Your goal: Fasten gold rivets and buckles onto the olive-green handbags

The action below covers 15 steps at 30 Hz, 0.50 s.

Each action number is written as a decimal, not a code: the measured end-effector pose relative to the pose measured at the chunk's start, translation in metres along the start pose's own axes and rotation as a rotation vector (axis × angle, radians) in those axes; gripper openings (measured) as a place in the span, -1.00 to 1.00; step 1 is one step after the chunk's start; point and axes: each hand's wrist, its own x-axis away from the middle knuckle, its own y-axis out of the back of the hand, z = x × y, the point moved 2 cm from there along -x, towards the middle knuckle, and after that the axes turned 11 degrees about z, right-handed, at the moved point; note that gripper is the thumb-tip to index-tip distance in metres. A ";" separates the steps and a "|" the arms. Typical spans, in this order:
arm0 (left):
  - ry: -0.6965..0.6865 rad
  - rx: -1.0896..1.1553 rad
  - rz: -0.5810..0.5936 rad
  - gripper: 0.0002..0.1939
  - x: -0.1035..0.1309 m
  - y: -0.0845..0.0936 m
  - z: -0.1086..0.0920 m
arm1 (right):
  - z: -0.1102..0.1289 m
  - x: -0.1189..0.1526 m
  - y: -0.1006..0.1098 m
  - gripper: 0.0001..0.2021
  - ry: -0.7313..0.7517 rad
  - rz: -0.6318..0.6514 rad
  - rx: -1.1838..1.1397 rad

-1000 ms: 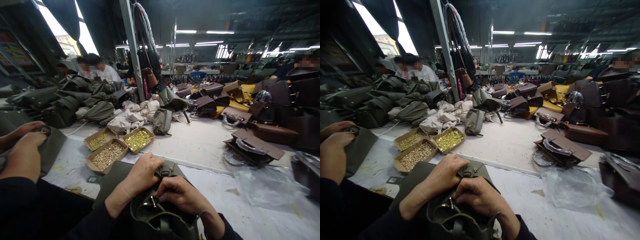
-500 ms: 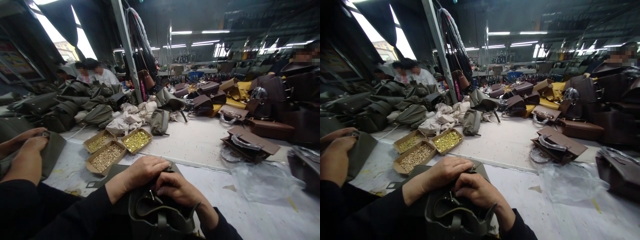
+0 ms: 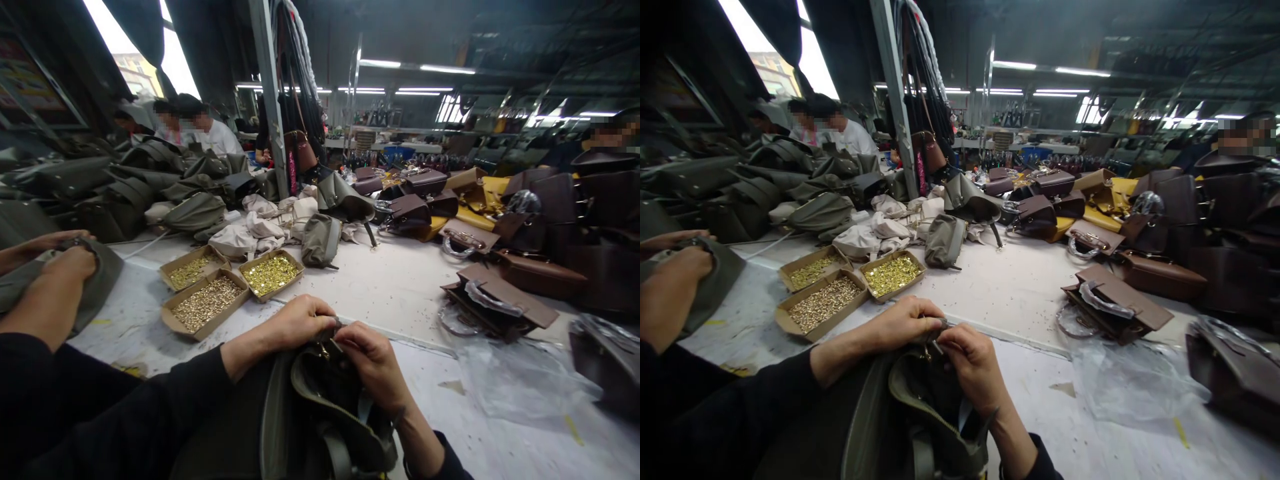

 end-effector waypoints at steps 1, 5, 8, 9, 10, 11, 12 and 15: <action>0.012 0.013 -0.029 -0.68 -0.001 -0.001 0.001 | 0.001 0.000 -0.001 -0.87 0.007 0.006 0.036; 0.048 0.098 -0.094 -0.69 0.000 -0.005 0.008 | 0.004 -0.002 -0.008 -0.86 0.047 0.003 0.172; 0.045 0.136 -0.134 -0.70 0.003 -0.006 0.014 | 0.004 -0.003 -0.016 -0.83 0.064 0.006 0.223; 0.040 0.140 -0.148 -0.70 0.004 -0.006 0.015 | 0.003 -0.003 -0.018 -0.82 0.074 0.010 0.243; 0.033 0.135 -0.162 -0.70 0.006 -0.006 0.016 | 0.003 -0.002 -0.020 -0.81 0.085 0.014 0.266; 0.025 0.124 -0.174 -0.70 0.007 -0.006 0.016 | 0.002 -0.002 -0.022 -0.80 0.096 0.015 0.294; 0.019 0.108 -0.184 -0.71 0.009 -0.006 0.015 | 0.002 -0.001 -0.023 -0.79 0.104 0.011 0.327; 0.013 0.042 -0.222 -0.74 0.014 -0.006 0.010 | 0.000 0.002 -0.024 -0.77 0.134 -0.031 0.443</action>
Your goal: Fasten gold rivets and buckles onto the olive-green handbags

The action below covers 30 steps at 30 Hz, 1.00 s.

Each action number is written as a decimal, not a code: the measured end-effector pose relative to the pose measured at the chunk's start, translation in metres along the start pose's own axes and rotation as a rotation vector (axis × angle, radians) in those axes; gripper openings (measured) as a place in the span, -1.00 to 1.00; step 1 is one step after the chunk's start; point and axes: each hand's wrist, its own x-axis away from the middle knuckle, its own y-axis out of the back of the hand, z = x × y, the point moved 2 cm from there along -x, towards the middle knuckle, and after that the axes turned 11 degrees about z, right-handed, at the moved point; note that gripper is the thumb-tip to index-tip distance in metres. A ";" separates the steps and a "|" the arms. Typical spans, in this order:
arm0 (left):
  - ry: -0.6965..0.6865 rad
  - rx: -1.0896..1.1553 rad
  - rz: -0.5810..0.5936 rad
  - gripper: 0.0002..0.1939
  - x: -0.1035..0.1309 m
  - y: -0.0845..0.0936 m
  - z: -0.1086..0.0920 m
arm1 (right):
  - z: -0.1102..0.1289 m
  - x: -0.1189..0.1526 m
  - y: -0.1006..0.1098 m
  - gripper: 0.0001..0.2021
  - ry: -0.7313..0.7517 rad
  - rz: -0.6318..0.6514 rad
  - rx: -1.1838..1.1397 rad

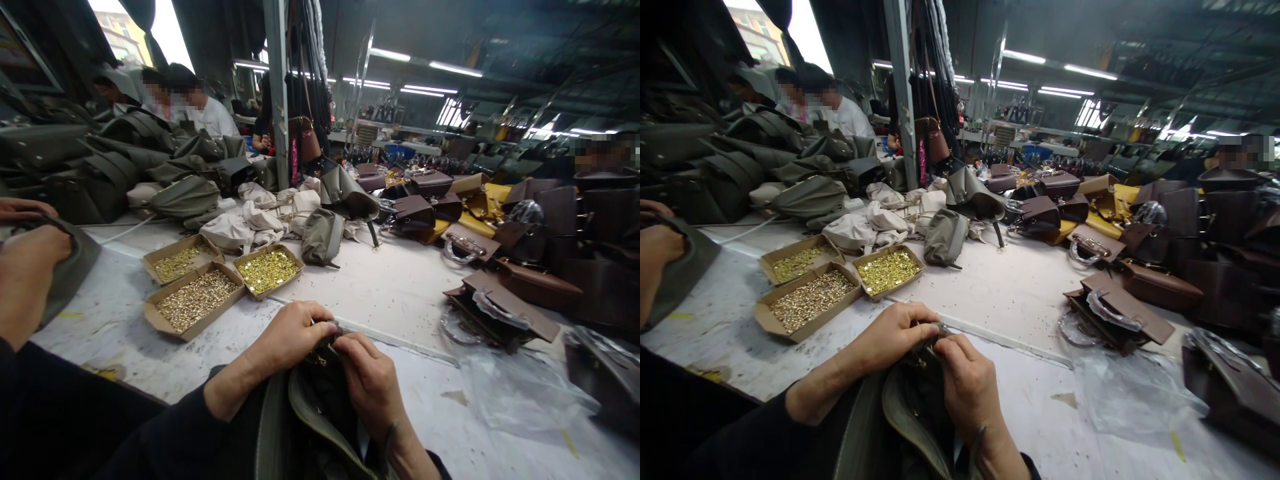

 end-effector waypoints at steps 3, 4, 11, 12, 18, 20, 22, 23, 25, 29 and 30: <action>-0.010 -0.054 -0.049 -0.75 0.004 0.000 -0.005 | 0.000 0.002 -0.001 -0.75 0.037 -0.057 0.143; -0.014 -0.062 -0.060 -0.76 0.005 0.000 -0.006 | 0.001 0.002 -0.001 -0.74 0.051 -0.071 0.190; -0.050 -0.058 -0.074 -0.79 0.008 0.000 -0.003 | 0.007 0.000 -0.006 -0.74 0.104 -0.123 0.406; -0.051 -0.052 -0.069 -0.79 0.008 0.000 -0.001 | 0.008 -0.001 -0.007 -0.75 0.100 -0.119 0.423; -0.040 -0.014 -0.033 -0.77 0.008 0.001 0.008 | 0.013 -0.007 -0.006 -0.75 0.026 -0.101 0.390; -0.037 0.000 -0.022 -0.77 0.007 0.001 0.009 | 0.013 -0.007 -0.005 -0.74 0.004 -0.099 0.368; -0.040 0.006 -0.016 -0.77 0.006 0.002 0.010 | 0.012 -0.007 -0.006 -0.74 -0.018 -0.087 0.346; -0.043 0.007 -0.012 -0.77 0.006 0.002 0.011 | 0.012 -0.008 -0.006 -0.74 -0.032 -0.080 0.336; -0.050 0.005 -0.011 -0.77 0.006 0.002 0.011 | 0.011 -0.008 -0.007 -0.75 -0.062 -0.070 0.317; -0.058 -0.007 -0.019 -0.78 0.008 0.003 0.012 | 0.013 -0.011 -0.007 -0.76 -0.125 -0.070 0.293; -0.061 -0.006 -0.023 -0.78 0.008 0.003 0.012 | 0.014 -0.011 -0.007 -0.76 -0.140 -0.067 0.292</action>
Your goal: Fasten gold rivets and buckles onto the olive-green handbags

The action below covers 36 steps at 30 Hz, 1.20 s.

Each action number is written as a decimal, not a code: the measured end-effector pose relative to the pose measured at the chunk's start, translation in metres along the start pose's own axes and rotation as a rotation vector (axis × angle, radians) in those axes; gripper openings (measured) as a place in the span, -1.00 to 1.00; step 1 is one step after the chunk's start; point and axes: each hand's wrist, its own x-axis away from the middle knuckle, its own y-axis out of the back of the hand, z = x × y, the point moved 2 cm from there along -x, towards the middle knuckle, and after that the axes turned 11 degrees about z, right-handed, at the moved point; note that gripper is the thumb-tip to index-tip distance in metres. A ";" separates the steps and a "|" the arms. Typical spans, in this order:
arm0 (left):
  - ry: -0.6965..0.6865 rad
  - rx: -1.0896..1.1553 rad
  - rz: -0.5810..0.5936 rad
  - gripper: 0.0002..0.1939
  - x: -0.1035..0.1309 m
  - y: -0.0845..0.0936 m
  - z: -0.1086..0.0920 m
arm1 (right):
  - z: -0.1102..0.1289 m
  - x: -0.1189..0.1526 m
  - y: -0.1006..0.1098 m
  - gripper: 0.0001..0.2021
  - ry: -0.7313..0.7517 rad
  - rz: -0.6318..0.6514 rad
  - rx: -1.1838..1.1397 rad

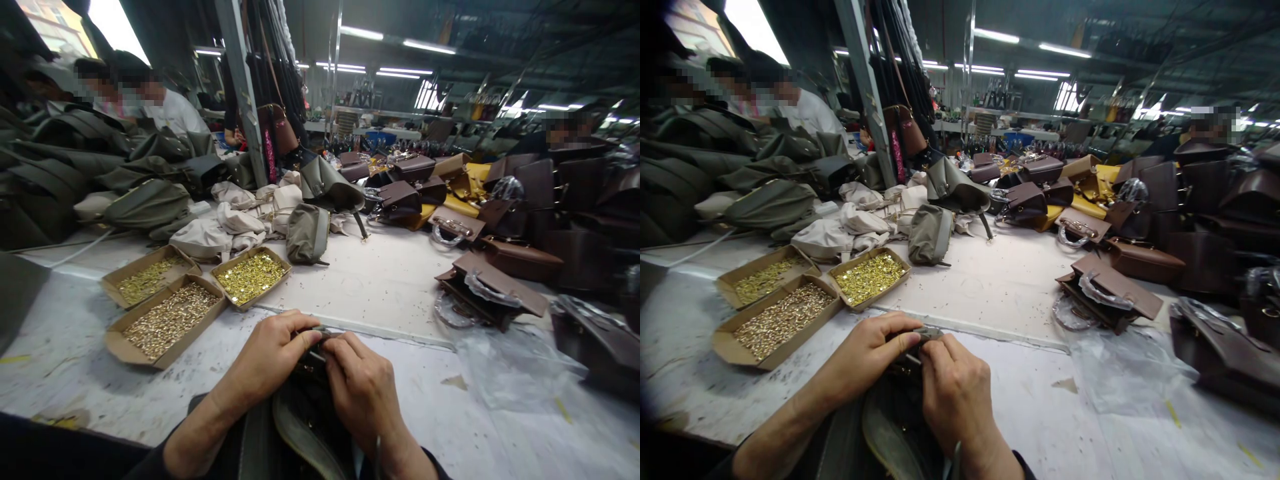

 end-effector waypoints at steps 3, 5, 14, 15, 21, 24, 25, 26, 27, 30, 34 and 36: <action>-0.001 -0.002 -0.009 -0.79 0.000 0.000 -0.001 | 0.001 -0.001 0.000 -0.77 -0.041 0.012 -0.011; 0.000 -0.003 -0.009 -0.79 -0.001 0.000 -0.001 | -0.001 -0.001 0.000 -0.78 -0.061 0.005 -0.046; 0.007 -0.036 -0.006 -0.77 -0.003 0.001 -0.007 | -0.010 -0.001 -0.001 -0.80 -0.003 -0.040 -0.179; 0.007 -0.046 -0.010 -0.77 -0.004 0.001 -0.008 | -0.011 0.000 -0.001 -0.80 -0.006 -0.052 -0.182; 0.007 -0.035 -0.011 -0.77 -0.003 -0.001 -0.008 | -0.010 -0.002 0.000 -0.80 -0.010 -0.022 -0.190; 0.008 -0.051 -0.017 -0.77 -0.002 -0.001 -0.006 | -0.008 -0.003 0.001 -0.82 -0.062 -0.050 -0.233; 0.006 -0.055 -0.020 -0.77 -0.002 -0.001 -0.006 | -0.008 -0.003 0.001 -0.83 -0.078 -0.070 -0.254; 0.002 -0.055 -0.021 -0.77 -0.002 0.000 -0.006 | -0.007 -0.004 0.001 -0.83 -0.088 -0.086 -0.272; -0.003 -0.051 -0.018 -0.77 -0.002 0.000 -0.007 | -0.007 -0.004 0.001 -0.83 -0.095 -0.098 -0.286; -0.011 -0.041 -0.007 -0.77 -0.002 0.001 -0.009 | -0.006 -0.005 0.002 -0.82 -0.110 -0.111 -0.307; -0.006 -0.049 0.008 -0.77 -0.002 0.002 -0.010 | -0.006 -0.006 0.004 -0.86 -0.143 -0.110 -0.293; -0.012 -0.049 0.017 -0.76 -0.001 0.002 -0.010 | -0.007 -0.006 0.004 -0.88 -0.169 -0.104 -0.276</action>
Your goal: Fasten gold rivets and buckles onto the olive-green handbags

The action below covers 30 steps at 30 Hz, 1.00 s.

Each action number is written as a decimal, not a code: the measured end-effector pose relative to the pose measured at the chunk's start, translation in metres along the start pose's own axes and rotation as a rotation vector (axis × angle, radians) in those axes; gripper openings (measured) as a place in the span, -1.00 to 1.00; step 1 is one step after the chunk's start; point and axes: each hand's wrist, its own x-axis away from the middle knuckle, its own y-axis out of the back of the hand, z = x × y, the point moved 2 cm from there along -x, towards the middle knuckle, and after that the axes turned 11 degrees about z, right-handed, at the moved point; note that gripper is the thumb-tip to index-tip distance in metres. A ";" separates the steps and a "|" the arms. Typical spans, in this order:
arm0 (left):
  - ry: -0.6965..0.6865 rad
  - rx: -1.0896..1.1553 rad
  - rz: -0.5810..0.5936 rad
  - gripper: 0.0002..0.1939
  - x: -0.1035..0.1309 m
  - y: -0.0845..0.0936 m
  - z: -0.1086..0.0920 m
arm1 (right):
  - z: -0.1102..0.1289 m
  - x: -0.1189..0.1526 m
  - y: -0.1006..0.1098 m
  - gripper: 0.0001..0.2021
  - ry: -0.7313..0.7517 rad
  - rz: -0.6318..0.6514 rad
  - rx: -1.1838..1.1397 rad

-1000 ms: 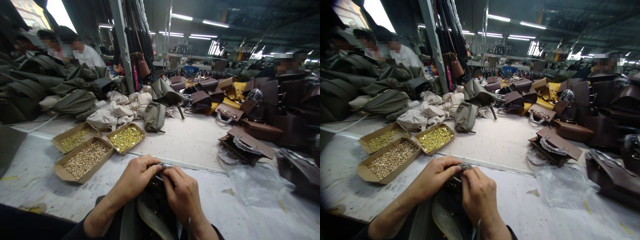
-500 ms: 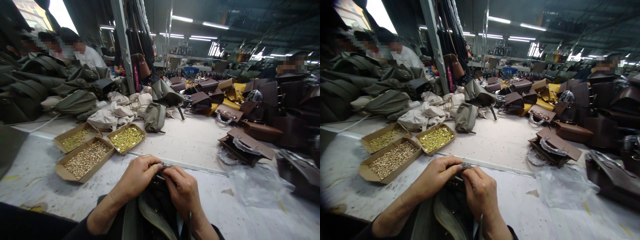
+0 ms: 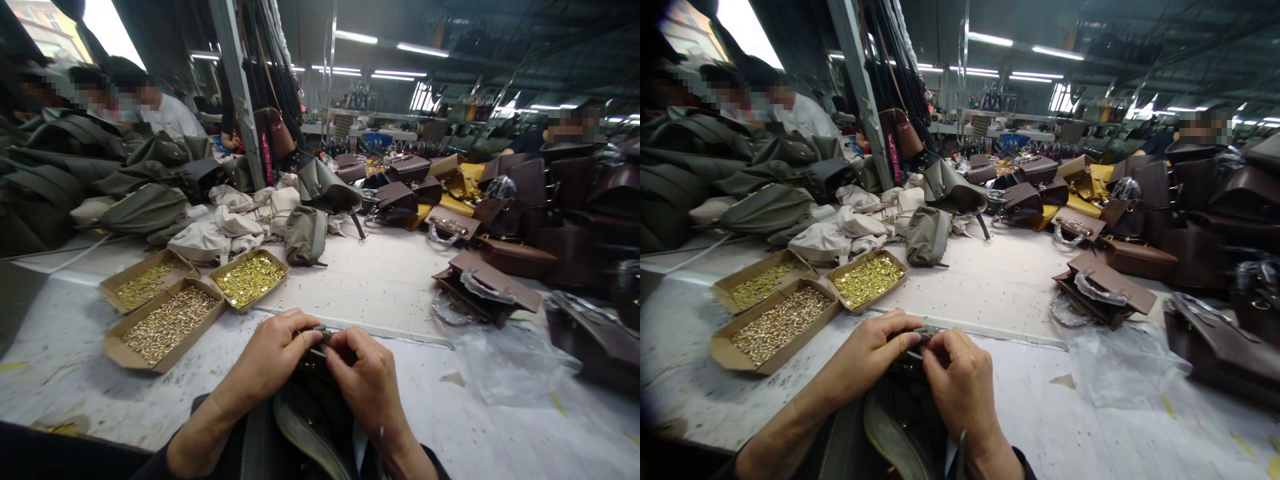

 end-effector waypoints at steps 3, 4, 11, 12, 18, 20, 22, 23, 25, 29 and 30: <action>-0.012 -0.015 0.001 -0.76 0.001 0.000 0.000 | -0.002 0.000 0.000 -0.88 -0.004 0.012 0.022; -0.017 -0.028 0.002 -0.76 0.001 0.000 0.000 | -0.002 0.000 0.000 -0.88 0.007 0.011 0.034; -0.009 -0.136 0.043 -0.76 0.007 0.005 -0.002 | 0.001 -0.006 0.000 -0.86 0.065 0.000 0.076; 0.006 -0.145 0.040 -0.73 0.007 0.005 -0.002 | 0.001 -0.007 -0.001 -0.86 0.067 0.003 0.080; 0.099 -0.120 -0.005 -0.67 0.004 0.002 0.004 | 0.003 -0.011 -0.002 -0.85 0.077 0.062 0.142; 0.102 -0.066 -0.015 -0.69 0.003 0.004 0.006 | 0.004 -0.010 0.000 -0.86 0.085 0.088 0.169; 0.104 0.012 -0.021 -0.72 0.002 0.006 0.008 | 0.005 -0.006 0.002 -0.89 0.105 0.138 0.248; 0.112 0.046 -0.021 -0.73 0.001 0.007 0.010 | 0.005 -0.003 0.002 -0.93 0.119 0.174 0.312; 0.133 0.095 -0.026 -0.73 0.001 0.009 0.011 | 0.005 0.001 0.001 -0.92 0.142 0.258 0.471; 0.159 0.114 -0.047 -0.68 0.002 0.009 0.012 | 0.003 0.003 -0.009 -0.87 0.175 0.381 0.700; 0.162 0.104 -0.056 -0.67 0.002 0.009 0.012 | 0.002 0.002 -0.012 -0.88 0.187 0.395 0.718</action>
